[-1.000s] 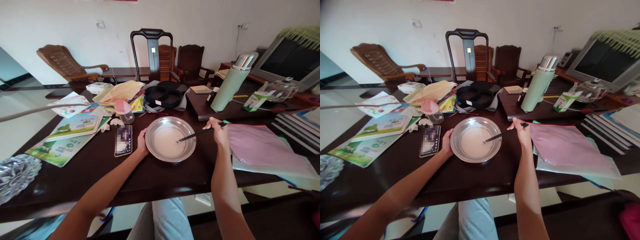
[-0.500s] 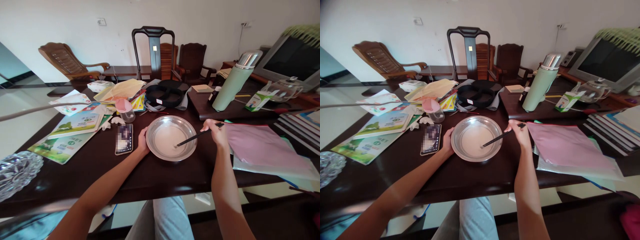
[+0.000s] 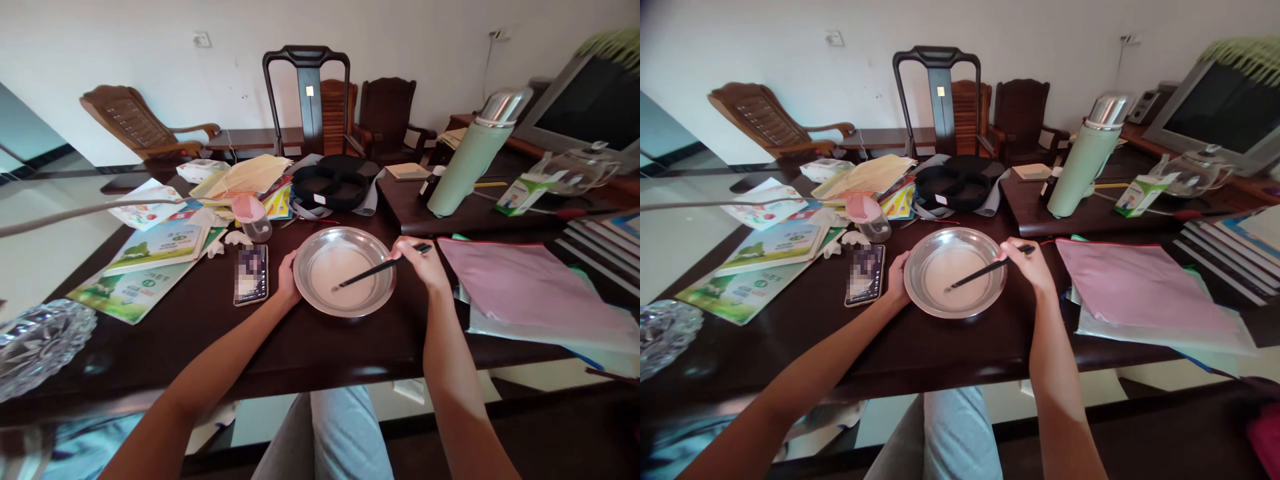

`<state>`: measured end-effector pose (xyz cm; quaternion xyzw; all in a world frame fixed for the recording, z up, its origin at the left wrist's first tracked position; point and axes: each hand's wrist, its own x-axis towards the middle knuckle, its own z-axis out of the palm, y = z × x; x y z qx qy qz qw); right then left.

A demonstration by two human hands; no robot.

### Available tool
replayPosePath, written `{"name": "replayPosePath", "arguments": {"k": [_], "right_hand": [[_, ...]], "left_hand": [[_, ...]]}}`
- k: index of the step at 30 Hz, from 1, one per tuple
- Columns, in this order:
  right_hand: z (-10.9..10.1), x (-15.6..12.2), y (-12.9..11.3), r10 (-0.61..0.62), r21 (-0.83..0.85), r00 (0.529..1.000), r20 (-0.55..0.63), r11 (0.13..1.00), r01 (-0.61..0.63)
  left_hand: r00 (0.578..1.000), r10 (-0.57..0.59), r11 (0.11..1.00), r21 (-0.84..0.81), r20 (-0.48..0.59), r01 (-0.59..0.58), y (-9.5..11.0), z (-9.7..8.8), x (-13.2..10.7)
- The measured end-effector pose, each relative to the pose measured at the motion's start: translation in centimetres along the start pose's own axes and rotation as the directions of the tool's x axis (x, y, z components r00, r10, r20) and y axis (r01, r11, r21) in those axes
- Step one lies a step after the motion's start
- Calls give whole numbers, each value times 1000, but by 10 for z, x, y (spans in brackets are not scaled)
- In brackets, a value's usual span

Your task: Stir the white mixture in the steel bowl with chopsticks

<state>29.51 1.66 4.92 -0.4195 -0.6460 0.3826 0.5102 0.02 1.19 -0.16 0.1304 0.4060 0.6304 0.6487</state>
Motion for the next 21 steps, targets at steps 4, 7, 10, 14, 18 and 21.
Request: {"name": "replayPosePath", "arguments": {"k": [4, 7, 10, 14, 18, 21], "right_hand": [[0, 2, 2, -19, -52, 992, -123, 999, 13], [-12, 1, 8, -21, -20, 950, -311, 1000, 15], [-12, 0, 8, -2, 18, 977, -211, 1000, 6], [0, 1, 2, 9, -20, 1000, 0, 1000, -9], [-8, 1, 7, -3, -40, 978, -208, 999, -5], [-15, 0, 12, 9, 12, 967, -256, 1000, -7]], "left_hand": [[1000, -19, 1000, 0, 15, 19, 0, 0, 0], [1000, -16, 1000, -2, 8, 16, 0, 0, 1], [1000, -15, 1000, 13, 6, 15, 0, -1, 2], [1000, -9, 1000, 11, -3, 9, -1, 0, 1], [1000, -2, 1000, -12, -3, 2, -1, 2, 0], [1000, -21, 1000, 0, 6, 21, -2, 2, 0]]}}
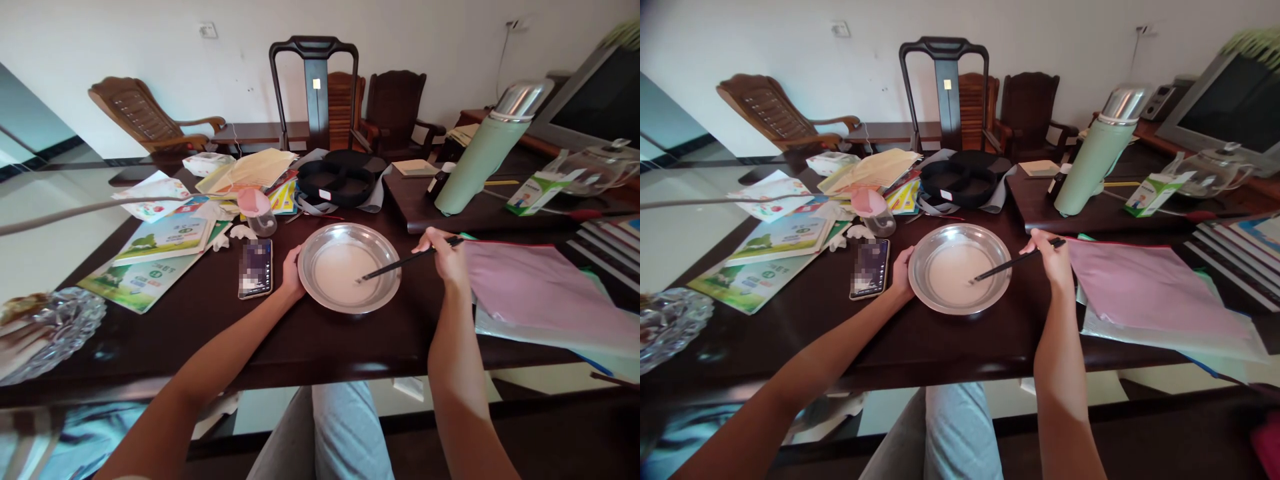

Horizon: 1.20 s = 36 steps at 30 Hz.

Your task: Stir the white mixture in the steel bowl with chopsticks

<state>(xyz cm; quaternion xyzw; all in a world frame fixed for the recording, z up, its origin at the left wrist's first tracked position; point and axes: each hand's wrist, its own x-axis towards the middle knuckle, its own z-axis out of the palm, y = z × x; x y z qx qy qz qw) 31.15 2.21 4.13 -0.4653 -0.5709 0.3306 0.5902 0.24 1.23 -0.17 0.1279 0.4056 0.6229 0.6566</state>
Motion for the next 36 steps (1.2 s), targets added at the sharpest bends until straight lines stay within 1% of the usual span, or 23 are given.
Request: {"name": "replayPosePath", "arguments": {"k": [3, 4, 5, 6, 7, 10, 11, 12, 14, 16, 17, 18, 19, 22, 23, 24, 25, 28, 30, 31, 32, 35, 36], "right_hand": [[6, -1, -2, 13, -2, 985, 170, 1000, -13], [9, -2, -3, 10, -12, 976, 217, 1000, -7], [11, -2, -5, 5, -24, 971, 238, 1000, 1], [12, -2, -5, -2, -35, 974, 227, 999, 10], [12, -1, -5, -8, -45, 983, 185, 999, 16], [4, 1, -3, -12, -45, 1000, -6, 999, 12], [1, 1, -2, -7, -32, 999, -34, 999, 6], [0, 1, -2, 0, -19, 1000, -26, 1000, 0], [3, 0, -3, 11, -9, 997, 77, 1000, -10], [9, -2, -7, 13, -28, 979, 204, 1000, -7], [11, -2, -8, 10, -42, 972, 235, 999, 0], [12, -1, -9, 7, -55, 972, 234, 998, 6], [12, -1, -8, 3, -65, 980, 200, 998, 10], [2, 1, -4, -6, -54, 1000, 1, 999, 6], [0, 1, -2, -3, -37, 999, -35, 999, 2], [-2, 1, -1, 1, -20, 999, -35, 1000, -2], [-2, 1, -1, 8, -8, 1000, 0, 1000, -8], [8, -2, -5, 16, -18, 980, 198, 1000, -13], [14, -2, -7, 4, -31, 967, 254, 999, 4], [14, -1, -7, 1, -39, 971, 237, 999, 9], [12, 0, -7, 0, -47, 982, 190, 999, 10], [1, 3, -2, 13, -42, 1000, -12, 999, -13], [-2, 4, -1, 19, -30, 999, -43, 999, -21]], "left_hand": [[1000, 14, 1000, 8, -1, -14, 0, 0, 0], [1000, 23, 1000, 9, -3, -23, 0, 0, 0], [999, 31, 999, 9, -5, -31, 1, 0, 0], [999, 34, 999, 8, -8, -34, 1, 0, 0], [999, 31, 999, 8, -9, -31, 1, 0, 0], [1000, 14, 1000, 14, -13, -14, 0, 1, -1], [1000, 16, 1000, 16, -14, -15, 0, 1, -1], [1000, 21, 1000, 18, -16, -20, 0, 1, 0], [1000, 24, 1000, 20, -15, -24, 0, 0, 0], [1000, 8, 1000, 22, -7, -7, 0, -2, 1], [1000, -1, 1000, 20, -3, 1, 0, -3, 2], [1000, -6, 1000, 17, 0, 6, 0, -4, 3], [1000, -7, 1000, 12, 3, 7, 0, -4, 3], [1000, 13, 1000, 8, 4, -13, 0, -4, 4], [1000, 22, 1000, 9, 1, -22, 0, -4, 3], [1000, 30, 1000, 8, -4, -30, 0, -3, 3], [999, 33, 999, 6, -9, -33, 0, -3, 3], [999, 25, 1000, 2, -20, -25, 0, -2, 2], [1000, 12, 1000, 4, -18, -12, 1, -1, 1], [1000, 10, 1000, 3, -16, -10, 1, -1, 0], [1000, 12, 1000, 0, -14, -12, 2, 0, 0], [1000, 21, 1000, -2, -8, -21, 2, 2, -2], [1000, 20, 1000, -2, -7, -20, 3, 2, -2]]}}
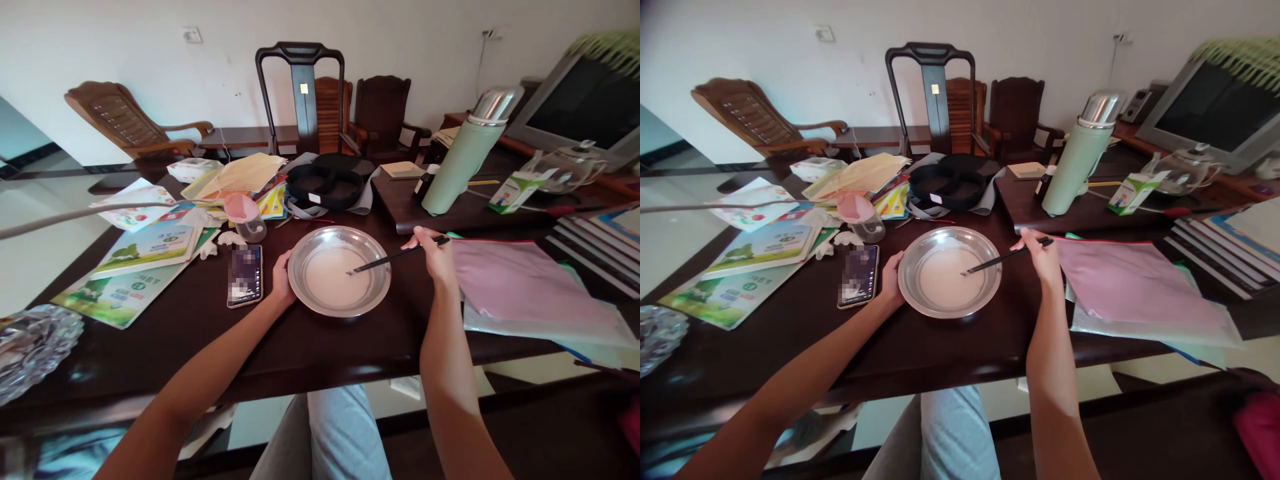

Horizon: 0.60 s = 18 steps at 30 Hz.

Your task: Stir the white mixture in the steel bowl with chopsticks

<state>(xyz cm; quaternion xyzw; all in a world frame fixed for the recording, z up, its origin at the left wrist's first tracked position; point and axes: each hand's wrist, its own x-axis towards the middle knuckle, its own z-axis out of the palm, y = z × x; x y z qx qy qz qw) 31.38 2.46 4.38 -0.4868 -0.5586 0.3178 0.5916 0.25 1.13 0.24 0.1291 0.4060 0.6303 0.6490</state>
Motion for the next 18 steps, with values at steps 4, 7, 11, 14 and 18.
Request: {"name": "replayPosePath", "arguments": {"k": [4, 7, 11, 14, 18], "right_hand": [[7, -3, -3, 2, 19, 986, 167, 1000, -5], [16, -4, -6, -27, -3, 970, 241, 1000, 29], [6, -1, 0, -43, -22, 999, -30, 999, 42], [2, -1, 2, -28, 26, 1000, 7, 999, 28], [16, -5, -4, -26, 17, 957, 288, 1000, 22]], "left_hand": [[1000, -17, 1000, 0, -19, 17, 0, 1, 0], [999, -15, 1000, -12, -32, 15, 0, 1, 0], [1000, -11, 1000, -16, -16, 10, 0, 2, 0], [1000, -3, 1000, -24, -27, 2, 0, 3, -1], [999, -2, 1000, -18, -48, 1, 1, 3, -2]]}}
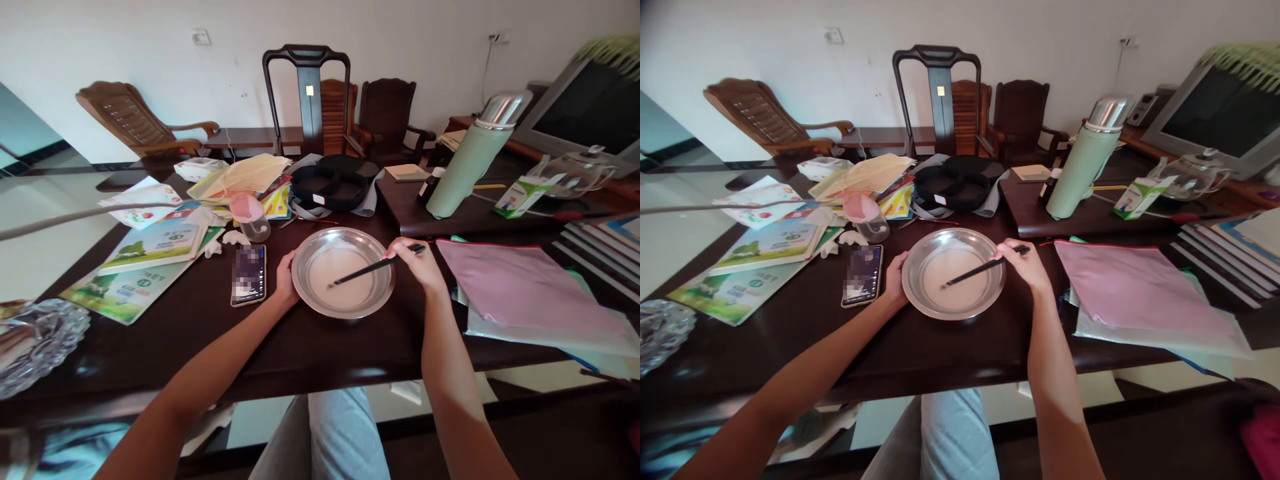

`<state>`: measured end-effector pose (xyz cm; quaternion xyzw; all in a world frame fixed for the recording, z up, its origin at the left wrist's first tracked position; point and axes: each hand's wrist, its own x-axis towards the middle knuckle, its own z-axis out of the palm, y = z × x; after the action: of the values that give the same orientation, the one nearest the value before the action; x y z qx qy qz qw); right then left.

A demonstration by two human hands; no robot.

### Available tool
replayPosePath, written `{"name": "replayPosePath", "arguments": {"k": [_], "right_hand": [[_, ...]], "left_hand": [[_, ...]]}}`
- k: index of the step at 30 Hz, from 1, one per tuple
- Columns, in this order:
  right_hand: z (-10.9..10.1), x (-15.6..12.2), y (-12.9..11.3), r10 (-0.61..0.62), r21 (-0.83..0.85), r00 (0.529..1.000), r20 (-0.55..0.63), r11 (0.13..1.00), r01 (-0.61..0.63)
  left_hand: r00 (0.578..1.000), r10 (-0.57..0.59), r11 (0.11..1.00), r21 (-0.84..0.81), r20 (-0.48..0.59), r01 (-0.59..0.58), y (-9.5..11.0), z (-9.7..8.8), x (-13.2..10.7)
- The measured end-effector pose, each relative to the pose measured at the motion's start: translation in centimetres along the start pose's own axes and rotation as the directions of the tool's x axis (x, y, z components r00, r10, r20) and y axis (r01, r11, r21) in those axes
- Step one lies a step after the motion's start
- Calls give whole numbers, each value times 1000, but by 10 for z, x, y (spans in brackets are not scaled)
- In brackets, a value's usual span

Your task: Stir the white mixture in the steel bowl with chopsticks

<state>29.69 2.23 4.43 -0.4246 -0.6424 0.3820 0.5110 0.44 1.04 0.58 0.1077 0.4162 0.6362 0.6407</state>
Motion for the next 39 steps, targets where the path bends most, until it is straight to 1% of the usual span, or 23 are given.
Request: {"name": "replayPosePath", "arguments": {"k": [1, 2, 4, 5, 7, 9, 12, 14, 16, 18, 19, 20, 21, 23, 25, 27, 30, 32, 33, 35, 37, 38, 39], "right_hand": [[2, 1, 0, -8, -15, 1000, 4, 1000, 8], [1, 1, 0, -17, -31, 999, -37, 999, 16], [-5, 2, 3, -27, -52, 980, -199, 999, 17], [-9, 1, 5, -27, -52, 955, -295, 999, 13], [-15, 1, 6, -23, -27, 936, -350, 1000, 14], [-12, 0, 4, -13, -6, 962, -272, 1000, 11], [2, 0, -2, -7, -9, 998, -68, 1000, 6], [7, 1, -4, -27, -30, 999, -46, 999, 25], [3, 1, -2, -41, -53, 985, -168, 998, 33], [-5, 1, 1, -45, -47, 943, -330, 998, 31], [-8, 0, 2, -42, -30, 930, -364, 999, 33], [-9, 0, 3, -34, -12, 931, -363, 999, 32], [-9, -1, 2, -23, 3, 947, -320, 1000, 26], [-3, -1, 0, 0, 11, 987, -161, 1000, 2], [4, -1, -3, 4, -10, 999, -32, 1000, -5], [4, 0, -3, -14, -47, 998, -61, 999, 12], [-6, 0, 1, -45, -70, 953, -301, 997, 25], [-11, -1, 2, -22, -22, 941, -339, 1000, 15], [-11, -1, 1, -5, 1, 953, -303, 1000, 5], [-6, -1, -1, 18, 15, 988, -152, 1000, -16], [1, 0, -3, 11, -10, 1000, -27, 1000, -12], [3, 0, -4, 3, -28, 1000, -10, 1000, -4], [3, 1, -3, -6, -44, 999, -37, 999, 4]], "left_hand": [[1000, -1, 1000, 4, 1, 1, 0, 0, 0], [1000, -1, 1000, 6, 5, 1, 0, 0, 0], [1000, 2, 1000, 6, 12, -2, 0, 0, 0], [1000, 2, 1000, 4, 12, -2, 0, 0, 0], [1000, -3, 1000, 2, 14, 3, 0, 0, 0], [1000, -11, 1000, 0, 22, 11, 0, -1, 1], [999, -13, 1000, 2, 47, 12, -1, -4, 3], [998, -7, 1000, 4, 65, 7, -2, -6, 4], [997, 4, 1000, 5, 80, -5, -2, -7, 6], [997, 13, 1000, 9, 81, -14, -2, -8, 7], [997, 15, 1000, 12, 79, -16, -2, -8, 7], [997, 15, 1000, 13, 76, -17, -3, -8, 7], [997, 16, 1000, 12, 73, -17, -2, -8, 7], [998, 17, 1000, 9, 67, -17, -2, -6, 6], [999, 12, 1000, 7, 52, -13, -2, -5, 5], [1000, 2, 1000, 8, 27, -2, -1, -3, 3], [1000, -9, 1000, 12, 3, 9, -1, -2, 2], [1000, -15, 1000, 14, 1, 15, 0, -2, 2], [1000, -15, 1000, 14, 2, 15, 0, -2, 2], [1000, -11, 1000, 16, 19, 11, 0, -3, 2], [999, -6, 1000, 20, 48, 5, 0, -5, 3], [998, -6, 1000, 21, 62, 5, 0, -5, 3], [997, -8, 1000, 23, 71, 7, 0, -5, 3]]}}
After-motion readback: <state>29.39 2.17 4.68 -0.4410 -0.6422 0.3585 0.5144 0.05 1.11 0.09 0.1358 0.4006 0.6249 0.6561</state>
